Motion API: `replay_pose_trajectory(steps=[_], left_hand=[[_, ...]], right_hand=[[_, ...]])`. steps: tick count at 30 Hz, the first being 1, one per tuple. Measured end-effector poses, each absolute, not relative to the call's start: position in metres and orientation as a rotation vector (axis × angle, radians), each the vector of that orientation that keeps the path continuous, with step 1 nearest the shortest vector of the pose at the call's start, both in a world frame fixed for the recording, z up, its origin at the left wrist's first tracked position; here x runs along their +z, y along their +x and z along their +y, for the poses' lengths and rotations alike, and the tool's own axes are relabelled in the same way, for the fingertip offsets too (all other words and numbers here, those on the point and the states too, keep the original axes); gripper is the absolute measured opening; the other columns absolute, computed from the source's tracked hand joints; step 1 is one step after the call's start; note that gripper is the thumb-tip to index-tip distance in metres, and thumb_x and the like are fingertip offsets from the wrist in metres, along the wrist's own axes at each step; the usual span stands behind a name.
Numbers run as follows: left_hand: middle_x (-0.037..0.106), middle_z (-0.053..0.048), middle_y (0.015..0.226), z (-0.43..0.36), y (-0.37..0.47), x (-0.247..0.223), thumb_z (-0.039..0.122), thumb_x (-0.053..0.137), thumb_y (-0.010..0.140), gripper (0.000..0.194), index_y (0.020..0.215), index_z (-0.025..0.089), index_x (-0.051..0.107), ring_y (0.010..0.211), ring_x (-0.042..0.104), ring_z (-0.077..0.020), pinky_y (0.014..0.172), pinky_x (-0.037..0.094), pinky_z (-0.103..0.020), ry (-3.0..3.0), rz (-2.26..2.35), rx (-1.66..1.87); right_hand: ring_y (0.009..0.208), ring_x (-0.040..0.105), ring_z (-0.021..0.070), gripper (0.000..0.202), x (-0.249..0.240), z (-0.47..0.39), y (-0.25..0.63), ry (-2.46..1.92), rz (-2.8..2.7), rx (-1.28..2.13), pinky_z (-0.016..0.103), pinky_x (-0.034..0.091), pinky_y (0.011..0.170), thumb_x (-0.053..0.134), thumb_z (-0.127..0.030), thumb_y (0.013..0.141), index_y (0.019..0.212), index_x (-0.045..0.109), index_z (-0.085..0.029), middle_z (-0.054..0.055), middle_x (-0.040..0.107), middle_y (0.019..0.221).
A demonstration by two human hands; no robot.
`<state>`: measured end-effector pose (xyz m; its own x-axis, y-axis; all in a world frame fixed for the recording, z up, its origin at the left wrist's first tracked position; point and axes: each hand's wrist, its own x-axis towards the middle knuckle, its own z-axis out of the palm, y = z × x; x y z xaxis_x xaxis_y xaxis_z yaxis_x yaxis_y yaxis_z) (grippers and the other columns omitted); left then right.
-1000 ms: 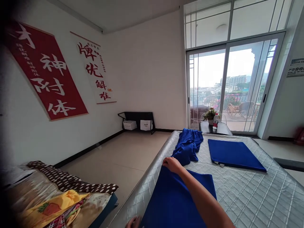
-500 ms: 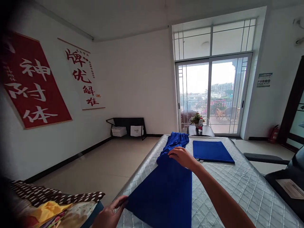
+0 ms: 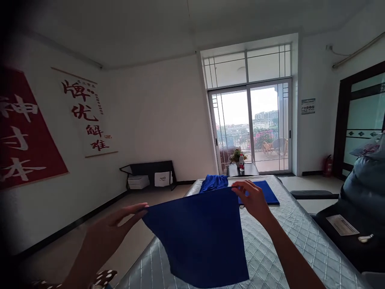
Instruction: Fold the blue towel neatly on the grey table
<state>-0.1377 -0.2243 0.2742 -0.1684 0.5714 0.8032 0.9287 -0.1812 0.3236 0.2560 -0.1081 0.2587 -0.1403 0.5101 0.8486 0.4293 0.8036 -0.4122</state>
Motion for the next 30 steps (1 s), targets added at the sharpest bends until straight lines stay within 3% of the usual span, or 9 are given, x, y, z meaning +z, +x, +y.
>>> replay_pose_trajectory(steps=[5, 11, 16, 18, 23, 26, 30], left_hand=[[0.081, 0.003, 0.088, -0.210, -0.122, 0.277, 0.072, 0.054, 0.084, 0.048, 0.090, 0.031, 0.078, 0.076, 0.076, -0.0198, 0.067, 0.058, -0.025, -1.795, -1.659, -1.269], [0.080, 0.002, 0.088, -0.210, -0.101, 0.279, 0.070, 0.052, 0.086, 0.048, 0.090, 0.030, 0.077, 0.075, 0.075, -0.0187, 0.068, 0.059, -0.026, -1.848, -1.568, -1.307], [0.078, 0.003, 0.084, -0.230, -0.065, 0.278, 0.060, 0.061, 0.088, 0.034, 0.095, 0.031, 0.077, 0.072, 0.073, -0.0163, 0.070, 0.060, -0.026, -2.163, -1.404, -1.369], [0.077, 0.003, 0.084, -0.236, -0.042, 0.276, 0.052, 0.064, 0.090, 0.028, 0.102, 0.030, 0.076, 0.071, 0.072, -0.0148, 0.069, 0.060, -0.025, -2.320, -1.272, -1.396], [0.077, 0.000, 0.094, -0.233, 0.006, 0.267, 0.032, 0.059, 0.097, 0.026, 0.120, 0.031, 0.069, 0.084, 0.072, -0.0156, 0.082, 0.060, -0.029, -2.560, -1.099, -1.373], [0.075, 0.000, 0.101, -0.219, 0.011, 0.250, 0.024, 0.058, 0.095, 0.023, 0.113, 0.031, 0.071, 0.089, 0.071, -0.0159, 0.084, 0.058, -0.028, -2.650, -1.230, -1.365], [0.074, -0.001, 0.093, -0.196, -0.009, 0.193, 0.019, 0.059, 0.089, 0.018, 0.095, 0.026, 0.074, 0.079, 0.070, -0.0155, 0.077, 0.056, -0.025, -2.648, -1.643, -1.342]], right_hand=[[0.073, 0.061, 0.0148, 0.027, 0.254, -0.124, 0.274, -0.763, -1.776, 0.093, 0.025, 0.053, 0.058, 0.056, -0.050, 0.095, 0.100, 0.071, -0.027, 0.002, 0.069, 0.089], [0.066, 0.056, 0.0128, 0.026, 0.247, -0.141, 0.294, -0.806, -1.729, 0.006, 0.025, 0.051, 0.055, 0.057, -0.049, 0.095, 0.102, 0.071, -0.029, 0.004, 0.067, 0.095], [0.054, 0.055, 0.0128, 0.034, 0.248, -0.158, 0.326, -1.080, -1.479, -0.116, 0.027, 0.047, 0.056, 0.059, -0.057, 0.091, 0.105, 0.071, -0.029, -0.003, 0.061, 0.066], [0.052, 0.059, 0.0137, 0.040, 0.253, -0.155, 0.337, -1.201, -1.351, -0.053, 0.028, 0.047, 0.057, 0.057, -0.061, 0.090, 0.110, 0.068, -0.028, -0.004, 0.064, 0.064], [0.075, 0.071, 0.0201, 0.043, 0.272, -0.108, 0.335, -1.244, -1.275, -0.009, 0.032, 0.052, 0.069, 0.051, -0.061, 0.093, 0.116, 0.061, -0.026, 0.003, 0.074, 0.087], [0.086, 0.070, 0.0210, 0.038, 0.273, -0.062, 0.301, -1.299, -1.418, -0.020, 0.035, 0.050, 0.080, 0.041, -0.052, 0.099, 0.120, 0.057, -0.024, 0.006, 0.074, 0.097], [0.096, 0.069, 0.0225, 0.031, 0.238, -0.018, 0.224, -1.296, -1.706, 0.103, 0.034, 0.047, 0.084, 0.038, -0.039, 0.102, 0.121, 0.056, -0.022, 0.008, 0.073, 0.101]])
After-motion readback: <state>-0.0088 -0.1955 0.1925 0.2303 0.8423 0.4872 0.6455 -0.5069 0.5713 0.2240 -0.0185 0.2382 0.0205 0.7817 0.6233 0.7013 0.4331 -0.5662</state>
